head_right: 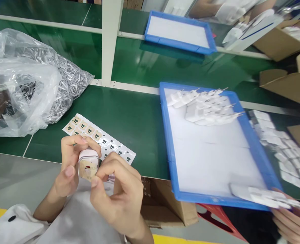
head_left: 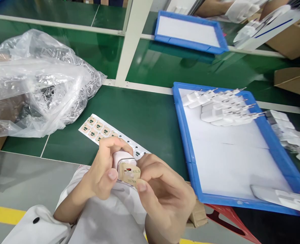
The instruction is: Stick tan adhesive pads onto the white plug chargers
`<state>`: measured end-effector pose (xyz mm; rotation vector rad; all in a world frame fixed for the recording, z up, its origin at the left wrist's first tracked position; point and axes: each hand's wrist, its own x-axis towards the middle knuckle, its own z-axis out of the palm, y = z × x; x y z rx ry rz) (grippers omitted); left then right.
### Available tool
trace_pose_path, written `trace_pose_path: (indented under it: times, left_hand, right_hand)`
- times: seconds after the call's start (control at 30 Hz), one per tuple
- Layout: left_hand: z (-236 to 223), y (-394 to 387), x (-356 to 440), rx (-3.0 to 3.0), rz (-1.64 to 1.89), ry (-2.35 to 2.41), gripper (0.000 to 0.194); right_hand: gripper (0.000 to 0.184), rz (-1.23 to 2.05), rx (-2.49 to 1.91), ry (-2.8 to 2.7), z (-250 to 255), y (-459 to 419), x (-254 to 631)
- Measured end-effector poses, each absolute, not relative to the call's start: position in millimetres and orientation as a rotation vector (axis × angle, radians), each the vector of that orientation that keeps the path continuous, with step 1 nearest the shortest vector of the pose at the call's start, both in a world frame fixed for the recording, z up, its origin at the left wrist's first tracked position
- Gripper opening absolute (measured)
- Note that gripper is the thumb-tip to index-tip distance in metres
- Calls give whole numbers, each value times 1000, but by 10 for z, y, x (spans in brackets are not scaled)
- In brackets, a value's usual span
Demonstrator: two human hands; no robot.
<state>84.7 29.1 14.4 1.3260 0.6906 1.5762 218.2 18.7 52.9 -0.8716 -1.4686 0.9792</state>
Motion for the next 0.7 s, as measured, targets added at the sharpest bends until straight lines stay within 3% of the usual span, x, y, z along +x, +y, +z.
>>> trace_pose_path:
  times: [0.33, 0.7]
  left_hand:
    - [-6, 384, 775, 1617, 1751, 840, 35]
    - [-18, 413, 766, 1639, 1768, 888, 25]
  right_hand:
    - [22, 765, -890, -1632, 576, 147, 2182]
    - [22, 839, -930, -1630, 587, 119, 2187]
